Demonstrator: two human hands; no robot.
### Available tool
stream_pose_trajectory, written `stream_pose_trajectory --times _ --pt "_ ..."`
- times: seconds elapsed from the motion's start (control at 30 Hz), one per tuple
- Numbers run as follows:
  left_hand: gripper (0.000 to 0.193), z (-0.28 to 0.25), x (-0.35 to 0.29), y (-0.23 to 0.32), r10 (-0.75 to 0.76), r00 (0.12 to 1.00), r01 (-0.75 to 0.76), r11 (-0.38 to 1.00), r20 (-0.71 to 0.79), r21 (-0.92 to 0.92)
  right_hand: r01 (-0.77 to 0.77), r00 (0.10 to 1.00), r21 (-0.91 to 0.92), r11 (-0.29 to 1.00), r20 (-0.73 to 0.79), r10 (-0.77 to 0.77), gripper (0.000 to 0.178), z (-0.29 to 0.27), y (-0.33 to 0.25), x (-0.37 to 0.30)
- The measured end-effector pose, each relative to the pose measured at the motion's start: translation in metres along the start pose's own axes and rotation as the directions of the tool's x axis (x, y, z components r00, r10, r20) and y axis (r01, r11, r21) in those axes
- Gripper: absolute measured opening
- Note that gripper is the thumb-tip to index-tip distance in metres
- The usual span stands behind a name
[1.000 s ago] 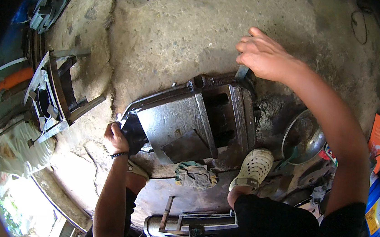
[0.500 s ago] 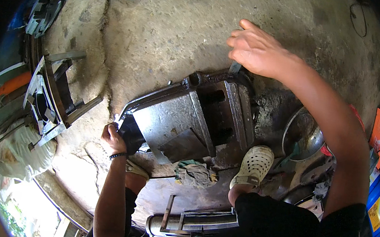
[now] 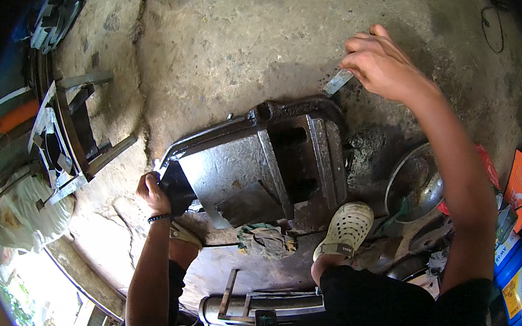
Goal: The person sits on the floor and uses a metal scraper to remove debris from a rectangular metal part. They repeatedly scrape the surface and edges, occasionally adjusting the part's position.
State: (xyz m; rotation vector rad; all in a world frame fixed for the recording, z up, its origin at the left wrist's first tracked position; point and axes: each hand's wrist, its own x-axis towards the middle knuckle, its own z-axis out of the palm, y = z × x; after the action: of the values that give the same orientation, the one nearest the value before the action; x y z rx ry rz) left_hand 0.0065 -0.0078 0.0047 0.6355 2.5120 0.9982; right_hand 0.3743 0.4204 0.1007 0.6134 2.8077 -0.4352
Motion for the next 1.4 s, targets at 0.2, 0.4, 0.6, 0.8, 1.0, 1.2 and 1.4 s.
stream_pose_trajectory --times 0.2,0.4,0.6,0.8,1.0,1.2,1.4 --pt "0.039 0.0 0.002 0.001 0.007 1.0 -0.007 1.0 0.006 0.004 0.127 0.991 -0.084 0.988 -0.027 -0.129 0.013 -0.006 -0.021 0.001" --pt "0.04 -0.001 0.001 0.0 0.02 1.0 -0.02 1.0 -0.006 -0.004 0.102 0.993 -0.088 0.991 -0.046 -0.106 0.015 0.007 -0.024 -0.005" --pt "0.04 -0.003 0.003 -0.003 0.002 1.0 -0.003 0.999 0.009 0.043 -0.137 0.98 0.076 0.988 -0.135 0.146 0.013 0.029 -0.02 -0.037" --pt "0.041 -0.001 0.003 -0.007 0.029 1.0 -0.029 0.999 -0.005 -0.018 -0.413 0.865 0.142 0.899 -0.248 0.437 0.024 0.07 -0.05 -0.08" --pt "0.039 -0.001 0.005 -0.009 -0.003 1.0 0.003 0.998 0.002 -0.066 -0.566 0.736 0.506 0.65 -0.046 0.676 0.02 0.083 -0.068 -0.086" --pt "0.041 -0.002 0.007 -0.014 0.037 0.999 -0.037 0.997 -0.002 -0.065 -0.397 0.82 0.482 0.781 -0.195 0.537 0.023 0.068 -0.057 -0.071" --pt "0.042 -0.003 0.007 -0.016 0.038 0.999 -0.037 0.999 0.011 -0.01 -0.235 0.969 0.14 0.962 -0.04 0.243 0.034 0.029 -0.044 -0.067"
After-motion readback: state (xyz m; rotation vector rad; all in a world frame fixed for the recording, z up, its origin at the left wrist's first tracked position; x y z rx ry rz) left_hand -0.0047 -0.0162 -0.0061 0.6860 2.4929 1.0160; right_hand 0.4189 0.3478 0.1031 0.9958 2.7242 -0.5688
